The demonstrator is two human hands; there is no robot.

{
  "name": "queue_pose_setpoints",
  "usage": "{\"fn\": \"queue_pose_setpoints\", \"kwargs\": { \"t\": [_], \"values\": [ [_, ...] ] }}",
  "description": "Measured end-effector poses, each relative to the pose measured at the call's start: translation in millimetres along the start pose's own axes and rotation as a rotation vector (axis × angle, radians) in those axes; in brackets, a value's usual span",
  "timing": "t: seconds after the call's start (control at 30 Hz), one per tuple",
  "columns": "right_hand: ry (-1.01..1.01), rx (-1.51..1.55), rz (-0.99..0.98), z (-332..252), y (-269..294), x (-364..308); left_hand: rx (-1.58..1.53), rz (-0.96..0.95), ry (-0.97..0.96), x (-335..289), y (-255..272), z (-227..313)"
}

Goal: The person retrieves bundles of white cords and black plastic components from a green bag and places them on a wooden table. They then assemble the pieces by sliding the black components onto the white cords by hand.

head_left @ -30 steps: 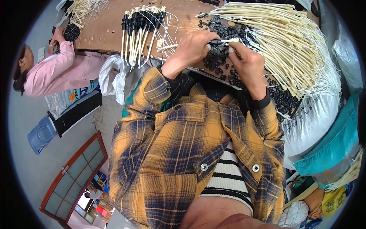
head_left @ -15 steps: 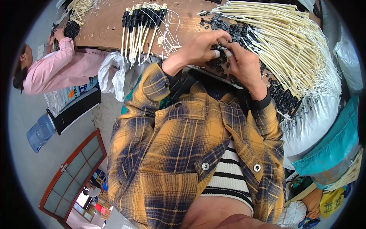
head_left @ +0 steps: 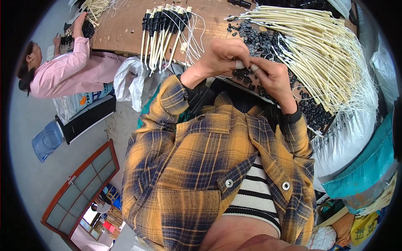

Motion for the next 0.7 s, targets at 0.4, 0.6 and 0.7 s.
{"fn": "queue_pose_setpoints", "kwargs": {
  "t": [0.4, 0.6, 0.7],
  "values": [
    [-0.304, 0.068, 0.284, 16, 12, -8, 0.654, 0.075, 0.552, -4, 24, -70],
    [-0.422, 0.276, 0.367, 24, 17, -7, 0.806, 0.168, 0.599, -7, 28, -42],
    [-0.419, 0.281, 0.366, 26, 15, -8, 0.787, 0.248, 0.527, -12, 23, -55]
  ]
}}
Point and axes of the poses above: each hand's wrist, its own x-axis towards the middle knuckle, its own y-axis out of the back of the hand, z = x × y, the point moved 1 cm from there along x, towards the middle knuckle, and after that the axes turned 12 degrees about x, right-handed, at the moved point
